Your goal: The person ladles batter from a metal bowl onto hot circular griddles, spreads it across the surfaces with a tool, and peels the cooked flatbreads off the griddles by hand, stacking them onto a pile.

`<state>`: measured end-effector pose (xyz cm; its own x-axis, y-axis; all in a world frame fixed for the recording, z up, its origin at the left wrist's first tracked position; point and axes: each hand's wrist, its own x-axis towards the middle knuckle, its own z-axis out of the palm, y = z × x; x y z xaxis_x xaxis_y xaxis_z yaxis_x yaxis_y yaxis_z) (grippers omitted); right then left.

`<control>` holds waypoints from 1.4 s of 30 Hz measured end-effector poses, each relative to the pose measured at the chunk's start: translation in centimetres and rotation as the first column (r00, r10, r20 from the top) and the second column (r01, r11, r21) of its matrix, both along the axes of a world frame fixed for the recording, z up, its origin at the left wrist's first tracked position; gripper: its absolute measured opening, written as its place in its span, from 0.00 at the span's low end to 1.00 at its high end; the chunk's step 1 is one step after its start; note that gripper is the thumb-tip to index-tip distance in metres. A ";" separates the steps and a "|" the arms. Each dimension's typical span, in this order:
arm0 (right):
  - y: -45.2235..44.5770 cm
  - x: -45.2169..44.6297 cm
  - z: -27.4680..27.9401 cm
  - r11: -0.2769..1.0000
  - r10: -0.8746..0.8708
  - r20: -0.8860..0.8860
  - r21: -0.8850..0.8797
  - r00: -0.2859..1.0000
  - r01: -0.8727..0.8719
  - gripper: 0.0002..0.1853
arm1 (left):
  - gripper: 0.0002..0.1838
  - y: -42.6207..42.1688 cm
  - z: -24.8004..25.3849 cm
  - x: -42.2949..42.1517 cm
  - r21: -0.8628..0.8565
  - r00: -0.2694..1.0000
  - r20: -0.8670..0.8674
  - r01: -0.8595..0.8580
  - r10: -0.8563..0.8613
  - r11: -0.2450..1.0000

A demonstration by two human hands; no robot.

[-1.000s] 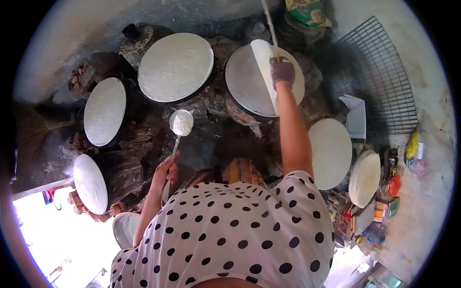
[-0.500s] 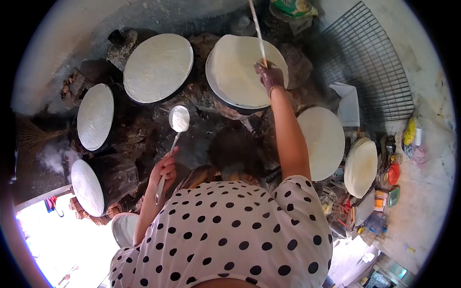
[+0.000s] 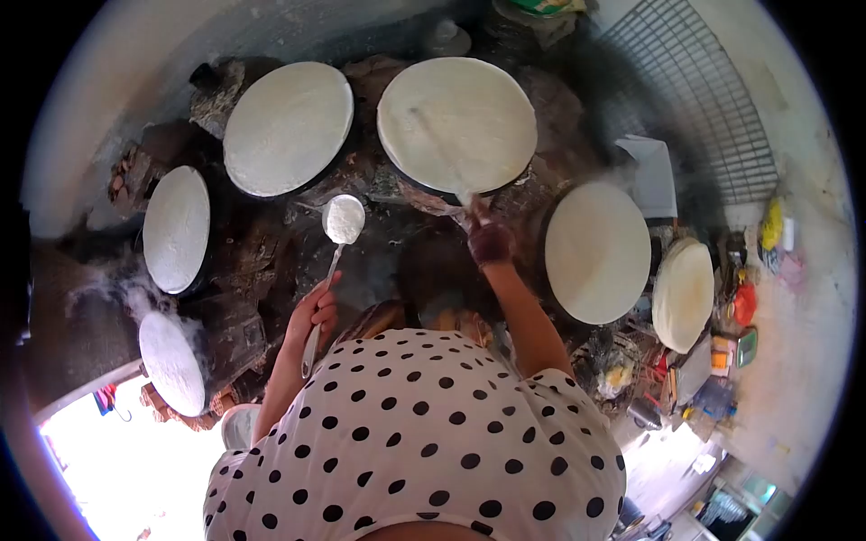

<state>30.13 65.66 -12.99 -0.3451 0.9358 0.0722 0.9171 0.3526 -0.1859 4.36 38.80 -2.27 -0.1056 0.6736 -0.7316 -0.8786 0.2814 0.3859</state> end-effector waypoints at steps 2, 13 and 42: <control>-1.5 1.1 -0.8 0.981 0.155 -0.260 -0.077 0.953 -0.181 0.20 | 0.19 0.0 -0.2 -0.6 0.002 0.997 0.071 0.001 -0.001 1.000; 26.3 2.7 -0.8 0.946 -0.288 0.103 -0.122 0.952 0.299 0.24 | 0.22 -0.9 5.4 0.5 -0.044 0.802 -0.597 -0.004 -0.023 0.999; 35.8 -2.3 4.3 0.994 0.063 -0.176 -0.072 0.982 -0.077 0.20 | 0.21 1.9 2.7 7.4 -0.065 0.926 -0.110 -0.369 0.360 0.927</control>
